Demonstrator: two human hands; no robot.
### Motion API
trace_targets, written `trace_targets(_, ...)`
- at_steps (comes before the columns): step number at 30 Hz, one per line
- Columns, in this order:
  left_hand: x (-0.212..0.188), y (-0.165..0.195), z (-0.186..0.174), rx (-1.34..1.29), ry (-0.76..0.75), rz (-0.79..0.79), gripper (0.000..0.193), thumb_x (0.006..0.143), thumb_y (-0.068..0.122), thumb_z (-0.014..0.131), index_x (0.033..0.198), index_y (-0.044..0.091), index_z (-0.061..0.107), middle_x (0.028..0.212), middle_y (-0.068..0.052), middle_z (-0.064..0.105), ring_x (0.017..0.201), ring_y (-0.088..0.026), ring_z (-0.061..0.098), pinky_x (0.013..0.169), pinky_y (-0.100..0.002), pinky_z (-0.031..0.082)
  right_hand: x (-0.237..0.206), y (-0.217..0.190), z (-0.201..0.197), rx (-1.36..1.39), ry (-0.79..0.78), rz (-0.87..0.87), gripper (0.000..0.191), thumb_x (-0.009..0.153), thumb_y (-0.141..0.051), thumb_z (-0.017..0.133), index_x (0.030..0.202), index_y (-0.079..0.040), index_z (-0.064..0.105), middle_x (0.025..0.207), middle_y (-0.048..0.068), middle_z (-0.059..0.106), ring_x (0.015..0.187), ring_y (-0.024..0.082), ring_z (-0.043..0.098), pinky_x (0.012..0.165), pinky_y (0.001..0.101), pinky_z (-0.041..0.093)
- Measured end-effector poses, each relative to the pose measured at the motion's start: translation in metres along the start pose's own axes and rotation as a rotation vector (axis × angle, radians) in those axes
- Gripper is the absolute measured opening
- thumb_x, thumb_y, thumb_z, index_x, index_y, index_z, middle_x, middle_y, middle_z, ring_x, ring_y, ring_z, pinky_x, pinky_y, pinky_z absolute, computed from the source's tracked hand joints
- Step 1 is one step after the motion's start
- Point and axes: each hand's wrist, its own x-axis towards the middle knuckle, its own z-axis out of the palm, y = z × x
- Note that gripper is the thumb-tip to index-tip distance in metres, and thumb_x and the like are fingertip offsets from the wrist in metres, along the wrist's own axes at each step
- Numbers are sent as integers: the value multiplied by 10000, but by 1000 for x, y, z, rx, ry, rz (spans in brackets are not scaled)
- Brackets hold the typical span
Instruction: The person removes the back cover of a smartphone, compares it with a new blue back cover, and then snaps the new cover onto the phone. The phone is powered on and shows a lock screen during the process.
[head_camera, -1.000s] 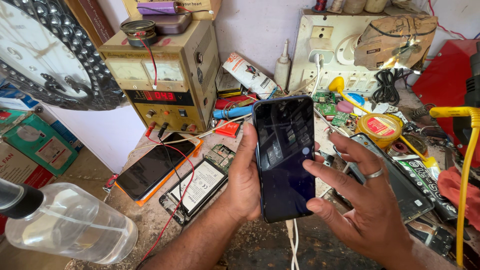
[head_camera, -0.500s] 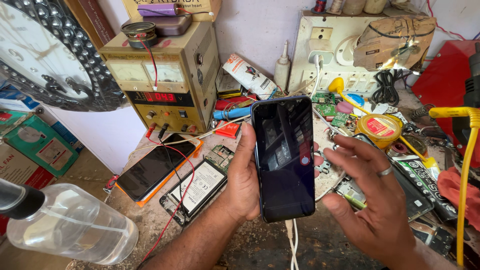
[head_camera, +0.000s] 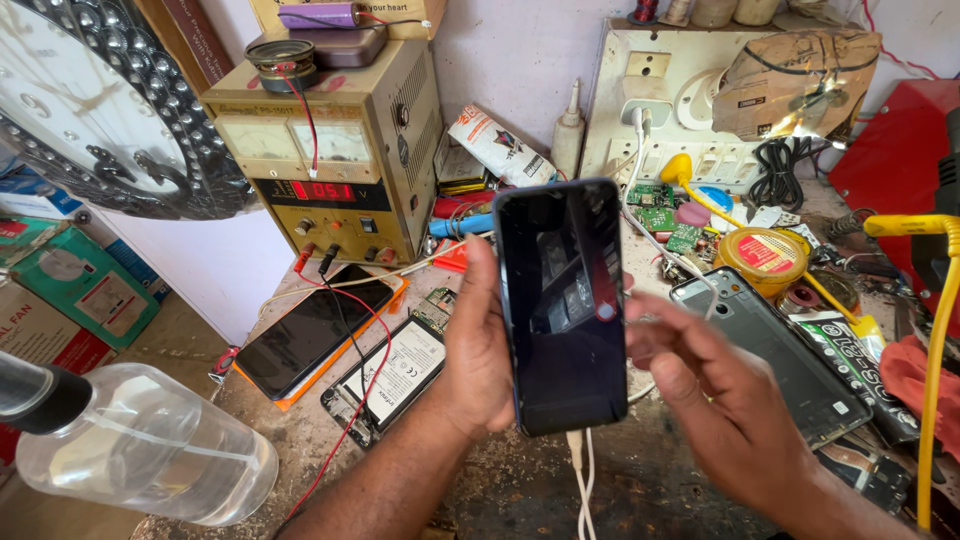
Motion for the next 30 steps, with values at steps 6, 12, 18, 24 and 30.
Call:
trace_targets(6,0,13,1,4,47,51,1013,963,814,279,1514,-12,480,1306,-248,639,1192,-363,674,995,-505,590,-5,26,8,298,-334,271,428,1042,-278,450,1265,-1,688,1061,87,804,943,163,761,862,338,623)
trace_targets(12,3,12,3,53,57,42,1004,965,806,281,1543,7,468,1313,-264,634,1185,-358,669,977,-486,589,-5,31,11,361,-428,303,401,1050,-283,466,1137,19,715,1014,75,766,902,144,734,825,320,606)
trace_targets(18,2,11,-1,-19,33,31,994,997,788,269,1547,-19,454,1332,-281,625,1193,-374,666,990,-501,588,-5,27,12,392,-428,362,407,1032,-281,459,1178,5,709,1049,72,783,898,136,727,827,312,605)
trace_targets(24,1,11,-2,-31,19,29,998,998,789,268,1550,-22,451,1338,-289,620,1195,-377,665,989,-502,588,-4,28,12,369,-432,361,402,1032,-280,459,1157,1,717,1035,63,790,887,131,731,815,312,611)
trace_targets(30,1,10,-1,42,30,29,974,998,771,262,1551,-8,450,1342,-286,620,1195,-374,666,995,-503,582,-5,30,13,364,-444,378,402,1039,-282,448,1121,0,722,1018,59,781,877,125,718,811,307,602)
